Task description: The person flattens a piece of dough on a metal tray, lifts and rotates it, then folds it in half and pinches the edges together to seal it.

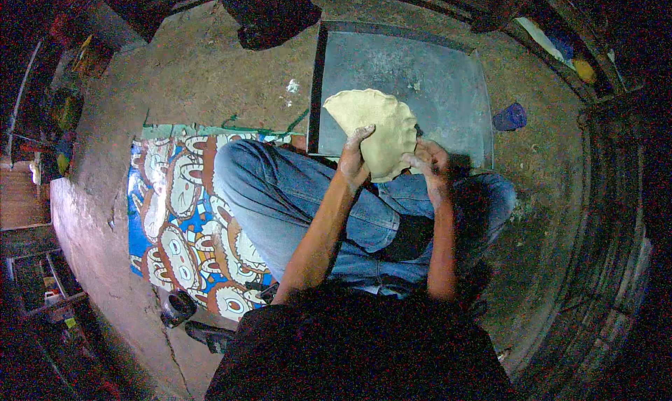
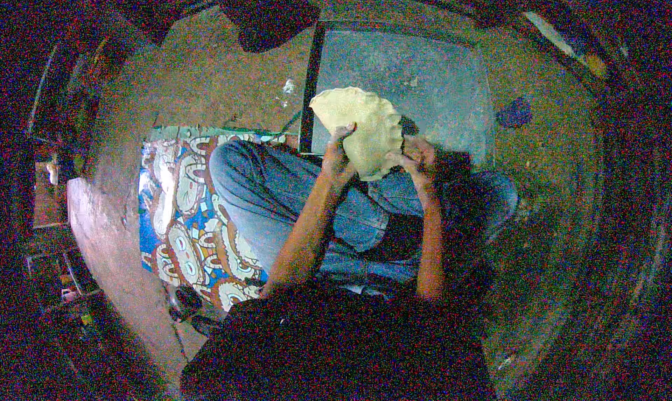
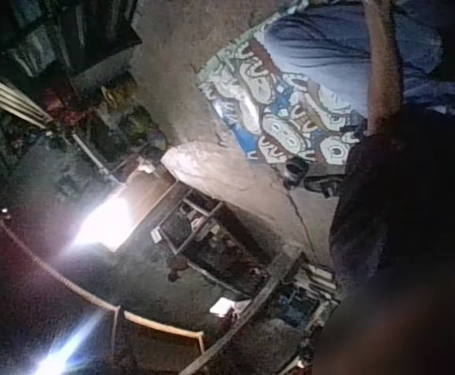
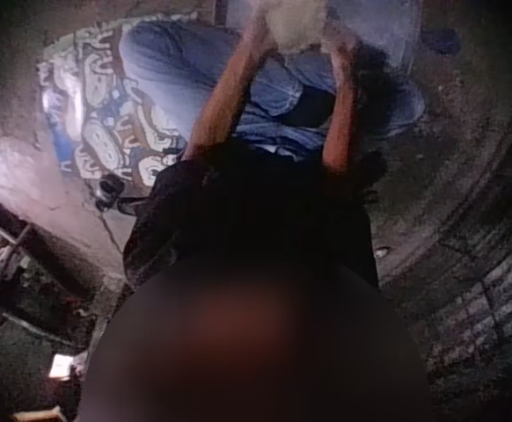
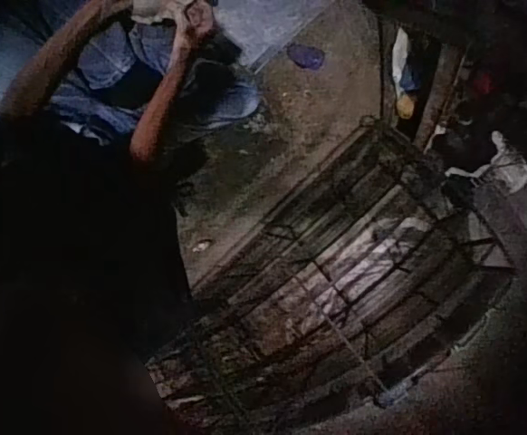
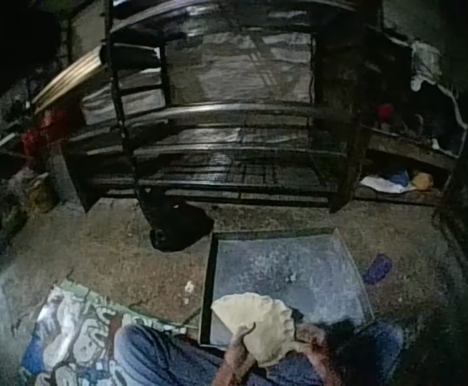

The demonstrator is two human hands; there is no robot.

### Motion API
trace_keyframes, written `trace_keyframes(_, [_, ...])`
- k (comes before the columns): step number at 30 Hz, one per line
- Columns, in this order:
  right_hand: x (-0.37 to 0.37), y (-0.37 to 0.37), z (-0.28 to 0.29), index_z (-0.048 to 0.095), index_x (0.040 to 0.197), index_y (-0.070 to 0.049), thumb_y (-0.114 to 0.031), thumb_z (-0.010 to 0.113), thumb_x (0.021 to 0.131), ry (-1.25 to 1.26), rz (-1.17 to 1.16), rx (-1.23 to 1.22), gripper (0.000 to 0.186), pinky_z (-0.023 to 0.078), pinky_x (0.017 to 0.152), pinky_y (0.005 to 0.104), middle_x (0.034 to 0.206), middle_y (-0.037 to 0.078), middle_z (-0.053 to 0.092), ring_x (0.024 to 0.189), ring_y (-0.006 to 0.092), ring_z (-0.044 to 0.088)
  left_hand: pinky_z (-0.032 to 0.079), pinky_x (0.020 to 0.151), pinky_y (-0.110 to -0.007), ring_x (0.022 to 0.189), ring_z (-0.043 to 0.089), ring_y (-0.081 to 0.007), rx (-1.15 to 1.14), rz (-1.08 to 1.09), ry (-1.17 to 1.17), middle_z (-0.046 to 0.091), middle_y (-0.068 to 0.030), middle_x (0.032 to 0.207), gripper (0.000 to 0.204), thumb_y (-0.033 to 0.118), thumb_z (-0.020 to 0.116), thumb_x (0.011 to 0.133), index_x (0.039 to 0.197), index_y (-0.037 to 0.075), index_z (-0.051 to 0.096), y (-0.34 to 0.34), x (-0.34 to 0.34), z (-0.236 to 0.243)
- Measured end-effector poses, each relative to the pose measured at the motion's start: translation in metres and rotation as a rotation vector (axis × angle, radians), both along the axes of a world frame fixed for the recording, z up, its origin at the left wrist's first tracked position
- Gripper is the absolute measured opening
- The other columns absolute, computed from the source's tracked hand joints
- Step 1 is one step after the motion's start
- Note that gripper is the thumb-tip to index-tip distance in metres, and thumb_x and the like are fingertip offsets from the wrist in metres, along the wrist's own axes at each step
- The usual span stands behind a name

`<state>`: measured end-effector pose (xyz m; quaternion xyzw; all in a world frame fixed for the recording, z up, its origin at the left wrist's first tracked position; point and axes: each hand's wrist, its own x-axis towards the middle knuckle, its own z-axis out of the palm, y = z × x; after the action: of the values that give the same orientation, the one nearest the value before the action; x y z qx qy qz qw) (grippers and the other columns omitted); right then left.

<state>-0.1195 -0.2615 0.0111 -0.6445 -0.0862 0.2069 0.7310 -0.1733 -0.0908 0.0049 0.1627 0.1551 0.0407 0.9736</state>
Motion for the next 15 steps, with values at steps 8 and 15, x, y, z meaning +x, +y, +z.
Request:
trace_keyframes(8, [0.024, -0.005, -0.002, 0.066, 0.097, 0.002, -0.013, 0.074, 0.075, -0.133, 0.015, -0.246, 0.028, 0.047, 0.076, 0.0255, 0.088, 0.003, 0.066, 0.082, 0.0113, 0.06, 0.052, 0.089, -0.046, 0.104, 0.062, -0.0336, -0.012, -0.038, -0.045, 0.058, -0.0196, 0.12, 0.053, 0.024, 0.062, 0.085, 0.127, -0.003, 0.044, 0.0, 0.0, 0.005])
trace_keyframes(15, [0.022, -0.001, 0.012, 0.068, 0.093, 0.002, -0.013, 0.076, 0.073, -0.178, -0.022, -0.444, 0.026, 0.047, 0.072, 0.0242, 0.084, 0.003, 0.067, 0.076, 0.0112, 0.061, 0.047, 0.095, -0.05, 0.112, 0.056, -0.0362, 0.034, -0.057, -0.083, 0.053, -0.0197, 0.127, 0.06, 0.025, 0.062, 0.084, 0.133, 0.001, 0.039, 0.001, 0.003, -0.007])
